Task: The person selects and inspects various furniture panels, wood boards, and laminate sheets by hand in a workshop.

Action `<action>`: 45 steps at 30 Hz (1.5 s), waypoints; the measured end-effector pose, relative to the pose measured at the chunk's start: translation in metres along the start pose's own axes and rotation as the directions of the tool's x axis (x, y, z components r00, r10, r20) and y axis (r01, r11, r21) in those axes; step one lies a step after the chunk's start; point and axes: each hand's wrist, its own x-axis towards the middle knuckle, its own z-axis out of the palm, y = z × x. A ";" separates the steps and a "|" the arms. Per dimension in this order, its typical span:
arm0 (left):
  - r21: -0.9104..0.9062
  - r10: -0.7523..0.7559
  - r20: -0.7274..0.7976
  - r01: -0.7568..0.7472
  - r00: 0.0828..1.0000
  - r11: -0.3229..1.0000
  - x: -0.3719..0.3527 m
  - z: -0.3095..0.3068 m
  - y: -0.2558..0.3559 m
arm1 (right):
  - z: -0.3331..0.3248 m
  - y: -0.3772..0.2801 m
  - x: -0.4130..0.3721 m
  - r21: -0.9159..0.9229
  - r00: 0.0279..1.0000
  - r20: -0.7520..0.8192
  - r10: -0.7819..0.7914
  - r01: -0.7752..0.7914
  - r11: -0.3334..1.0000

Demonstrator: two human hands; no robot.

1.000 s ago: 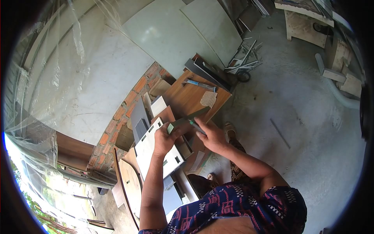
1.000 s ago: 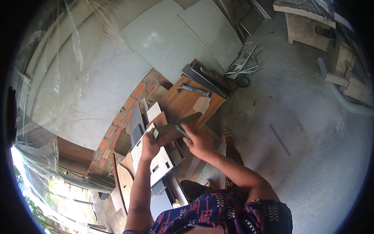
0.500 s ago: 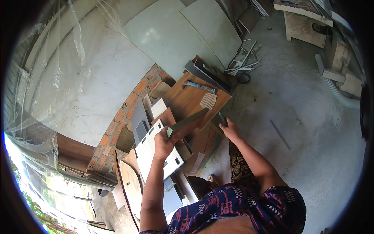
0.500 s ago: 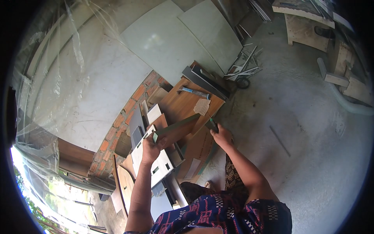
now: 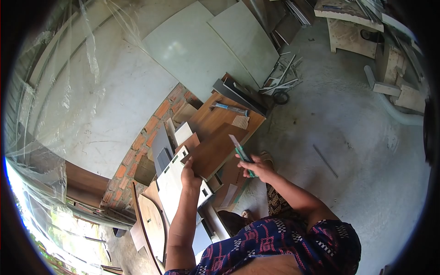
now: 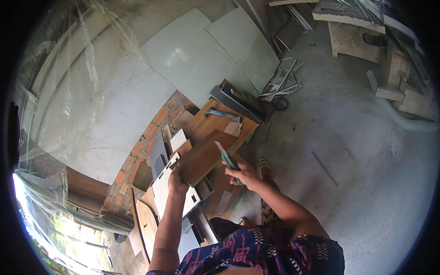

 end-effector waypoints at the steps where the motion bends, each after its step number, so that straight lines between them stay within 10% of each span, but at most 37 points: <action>1: -0.020 -0.028 -0.001 0.028 1.000 0.999 -0.003 0.002 -0.004 | 0.008 -0.004 -0.001 0.020 0.999 0.054 0.005 -0.006 1.000; 17: 0.016 -0.213 0.052 0.212 0.976 0.977 -0.034 -0.020 -0.026 | 0.048 0.012 0.014 0.239 0.945 0.279 0.170 -0.240 0.941; 20: 0.395 -0.329 0.135 0.253 0.935 0.883 -0.052 -0.038 -0.009 | 0.049 0.005 0.016 0.241 0.959 0.230 0.164 -0.220 0.945; 22: 0.846 0.050 0.245 -0.238 0.968 0.476 -0.060 -0.052 0.005 | 0.048 -0.011 0.022 0.195 0.967 0.208 0.149 -0.191 0.962; 24: 0.889 0.361 0.422 -0.458 0.832 0.015 -0.072 -0.047 0.011 | 0.048 -0.030 0.031 0.090 0.969 0.200 0.145 -0.165 0.982; 28: 0.711 0.315 0.700 -0.585 0.641 -0.389 -0.088 0.007 0.019 | 0.057 -0.031 0.045 0.127 0.969 0.212 0.125 -0.154 0.980; 35: 0.777 0.222 0.627 -0.577 0.747 -0.252 -0.048 0.011 -0.001 | 0.060 -0.029 0.047 0.062 0.963 0.233 0.131 -0.150 0.987; 39: 0.826 0.240 0.563 -0.534 0.791 -0.180 -0.044 0.015 0.001 | 0.059 -0.033 0.036 -0.212 0.985 0.125 -0.119 0.144 0.967; 41: 0.846 0.229 0.533 -0.514 0.815 -0.142 -0.034 0.011 0.003 | 0.058 -0.029 0.029 -0.575 0.894 0.116 -0.432 0.415 0.705; 45: 0.869 0.198 0.494 -0.476 0.847 -0.134 -0.029 0.012 0.007 | 0.061 -0.032 0.007 -0.769 0.762 0.316 -0.565 0.555 0.317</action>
